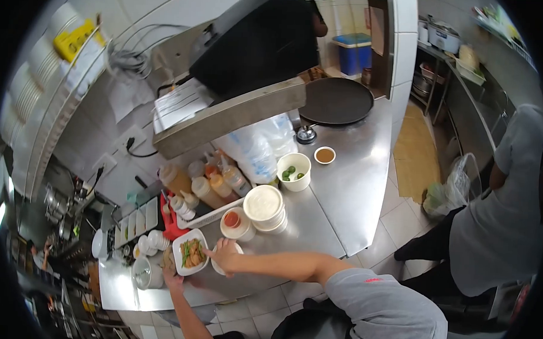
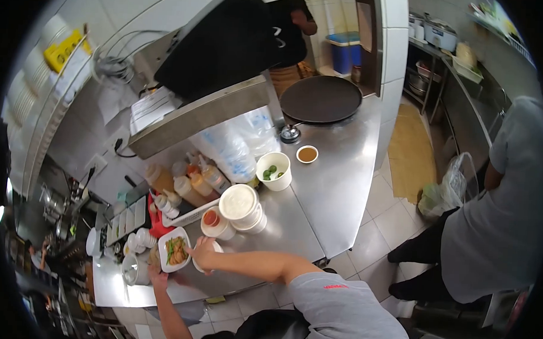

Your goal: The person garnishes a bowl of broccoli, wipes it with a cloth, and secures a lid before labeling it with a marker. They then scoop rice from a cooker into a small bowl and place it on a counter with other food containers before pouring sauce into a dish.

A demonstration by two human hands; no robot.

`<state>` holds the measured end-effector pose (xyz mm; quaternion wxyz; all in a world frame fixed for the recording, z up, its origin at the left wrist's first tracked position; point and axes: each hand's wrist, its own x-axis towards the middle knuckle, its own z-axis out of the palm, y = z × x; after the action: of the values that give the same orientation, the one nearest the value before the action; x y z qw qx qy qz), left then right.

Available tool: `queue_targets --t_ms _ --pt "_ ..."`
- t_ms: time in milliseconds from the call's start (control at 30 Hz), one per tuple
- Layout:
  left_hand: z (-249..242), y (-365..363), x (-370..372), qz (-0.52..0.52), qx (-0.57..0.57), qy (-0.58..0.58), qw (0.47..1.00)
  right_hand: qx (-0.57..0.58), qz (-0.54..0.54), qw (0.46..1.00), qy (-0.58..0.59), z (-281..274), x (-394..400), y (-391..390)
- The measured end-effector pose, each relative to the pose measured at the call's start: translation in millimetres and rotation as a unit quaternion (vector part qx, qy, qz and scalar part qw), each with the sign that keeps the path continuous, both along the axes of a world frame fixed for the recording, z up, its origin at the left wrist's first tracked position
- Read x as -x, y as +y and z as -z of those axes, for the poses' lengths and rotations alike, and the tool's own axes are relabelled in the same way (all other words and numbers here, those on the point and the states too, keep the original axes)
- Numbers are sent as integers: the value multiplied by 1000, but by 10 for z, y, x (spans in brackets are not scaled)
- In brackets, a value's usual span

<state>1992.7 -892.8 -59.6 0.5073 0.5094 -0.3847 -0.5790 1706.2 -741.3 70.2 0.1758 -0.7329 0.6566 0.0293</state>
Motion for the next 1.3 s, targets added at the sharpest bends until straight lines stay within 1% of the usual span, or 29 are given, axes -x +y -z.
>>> queue_targets --t_ms 33,167,233,267,333,367,400,433,467,500,533,567,600,667,700,733,767,800,833,900,967,1000,1067,1133,1167,1200,1233,1267,1300 --pt "48 -69 -61 -30 14 31 999 -19 1 1000 4 -2 -12 -30" --pt "-68 -10 -29 -28 15 65 997 -32 17 999 1 28 -57 -123" --pt "-55 164 72 -166 -10 -22 986 -26 25 999 -2 59 -90 -166" --pt "-49 306 110 -169 -12 -27 985 -29 21 999 -6 76 -102 -188" --pt "-169 713 413 -348 76 -82 931 -7 55 998 -27 103 -121 -201" --pt "-283 1000 621 -361 114 -97 920 -11 47 998 -30 104 -103 -171" --pt "-369 1300 838 -374 151 -112 908 18 43 998 -44 86 -56 -125" --pt "-352 1554 1014 -356 180 -136 907 48 40 996 -56 86 -32 -90" --pt "-325 1777 1196 -327 186 -121 919 44 33 997 -55 161 -24 -109" --pt "-314 1999 1365 -298 191 -108 929 77 35 994 -73 291 -30 -153" --pt "-370 2208 1600 -273 162 -126 940 109 36 989 -91 377 -49 -152" --pt "-415 2369 1832 -249 131 -142 949 102 23 989 -100 342 13 -116" --pt "-340 2466 1959 -217 134 -106 961 95 11 990 -101 388 24 -115" --pt "-163 2513 2100 -167 126 -33 977 150 49 976 -151 513 -36 -130" --pt "-309 2543 2258 -147 105 -6 983 149 40 971 -183 419 27 -62" --pt "-297 2502 2344 -142 87 28 986 145 28 972 -182 393 40 -35" --pt "-243 2472 2419 -139 67 63 986 185 31 968 -167 390 31 8" --pt "-205 2471 2481 -102 89 79 988 223 31 962 -155 388 14 63" --pt "-170 2474 2499 -70 110 92 987 213 11 964 -159 406 28 103" --pt "-167 2353 2494 19 127 32 991 318 -36 934 -160 388 201 148" --pt "-206 2247 2582 11 138 30 990 294 -86 904 -298 218 546 350" --pt "-213 2202 2595 -16 136 36 990 285 -86 896 -330 131 674 510" --pt "-222 2089 2658 69 122 -21 990 285 -91 881 -367 39 898 683" --pt "-325 2140 2800 48 80 113 989 304 -113 862 -390 121 992 788" --pt "-69 2037 2806 60 217 7 974 315 -126 849 -406 182 1005 826" --pt "198 1929 2778 75 343 -109 930 269 -109 861 -417 231 1014 870" --pt "237 1931 2779 118 301 -63 944 223 -91 872 -426 270 1010 910" --pt "256 1896 2759 160 261 -15 952 217 -91 868 -437 296 996 928" --pt "135 1925 2704 178 220 -12 959 212 -89 865 -446 304 961 946"
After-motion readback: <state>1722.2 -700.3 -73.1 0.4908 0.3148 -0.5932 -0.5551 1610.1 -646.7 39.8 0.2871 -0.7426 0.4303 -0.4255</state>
